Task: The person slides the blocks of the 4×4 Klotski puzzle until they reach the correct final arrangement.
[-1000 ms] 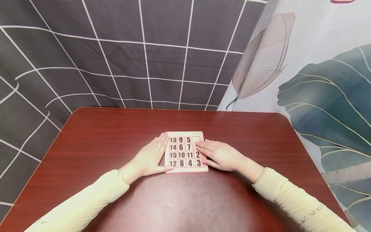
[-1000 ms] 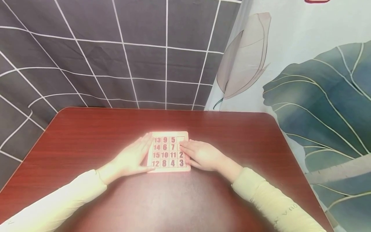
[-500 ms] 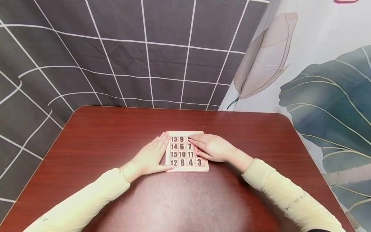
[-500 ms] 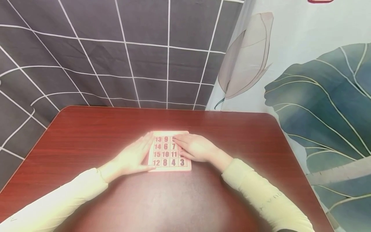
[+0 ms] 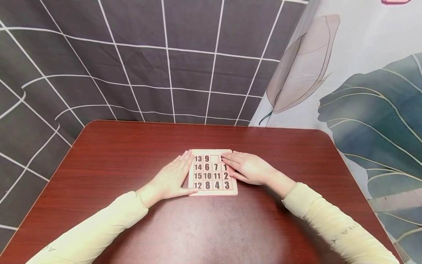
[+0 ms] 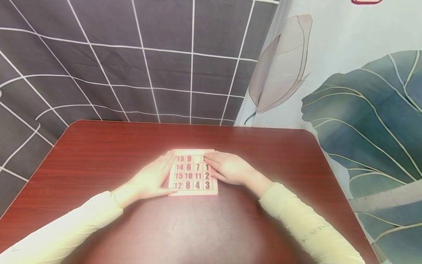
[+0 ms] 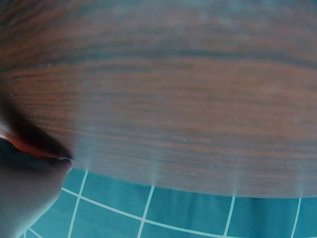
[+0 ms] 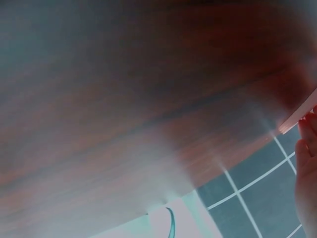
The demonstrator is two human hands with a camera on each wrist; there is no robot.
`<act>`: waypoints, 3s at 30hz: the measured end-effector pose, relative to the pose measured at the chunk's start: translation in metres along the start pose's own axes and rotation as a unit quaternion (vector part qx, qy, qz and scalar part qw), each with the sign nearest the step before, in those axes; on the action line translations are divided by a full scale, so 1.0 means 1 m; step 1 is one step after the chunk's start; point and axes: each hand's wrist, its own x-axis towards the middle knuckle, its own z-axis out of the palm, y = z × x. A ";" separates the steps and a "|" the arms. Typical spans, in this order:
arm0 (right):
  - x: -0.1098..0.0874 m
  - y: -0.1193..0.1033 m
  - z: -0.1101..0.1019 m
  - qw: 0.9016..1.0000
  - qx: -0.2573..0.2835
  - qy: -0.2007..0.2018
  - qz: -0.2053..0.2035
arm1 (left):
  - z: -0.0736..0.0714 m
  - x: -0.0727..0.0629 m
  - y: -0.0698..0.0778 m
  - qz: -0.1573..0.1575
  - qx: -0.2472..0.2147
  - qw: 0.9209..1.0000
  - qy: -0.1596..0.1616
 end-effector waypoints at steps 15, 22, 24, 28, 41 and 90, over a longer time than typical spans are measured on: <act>0.004 -0.002 0.002 1.000 -0.007 0.015 -0.013 | 0.002 0.000 -0.001 -0.003 0.000 1.000 -0.004; 0.032 -0.013 0.005 1.000 -0.002 0.006 -0.026 | 0.002 -0.001 -0.001 -0.007 -0.005 1.000 -0.006; 0.039 -0.015 0.007 1.000 -0.006 0.003 -0.031 | 0.002 -0.001 -0.001 -0.007 -0.006 1.000 -0.007; 0.048 -0.018 0.009 0.999 -0.013 -0.003 -0.034 | 0.001 0.000 0.000 -0.007 -0.005 1.000 -0.010; 0.030 -0.009 0.004 1.000 -0.003 -0.020 -0.010 | 0.001 0.000 -0.001 -0.006 -0.005 1.000 -0.002; 0.052 -0.015 0.010 0.999 -0.012 0.003 -0.050 | -0.001 -0.002 0.000 -0.007 -0.011 1.000 -0.013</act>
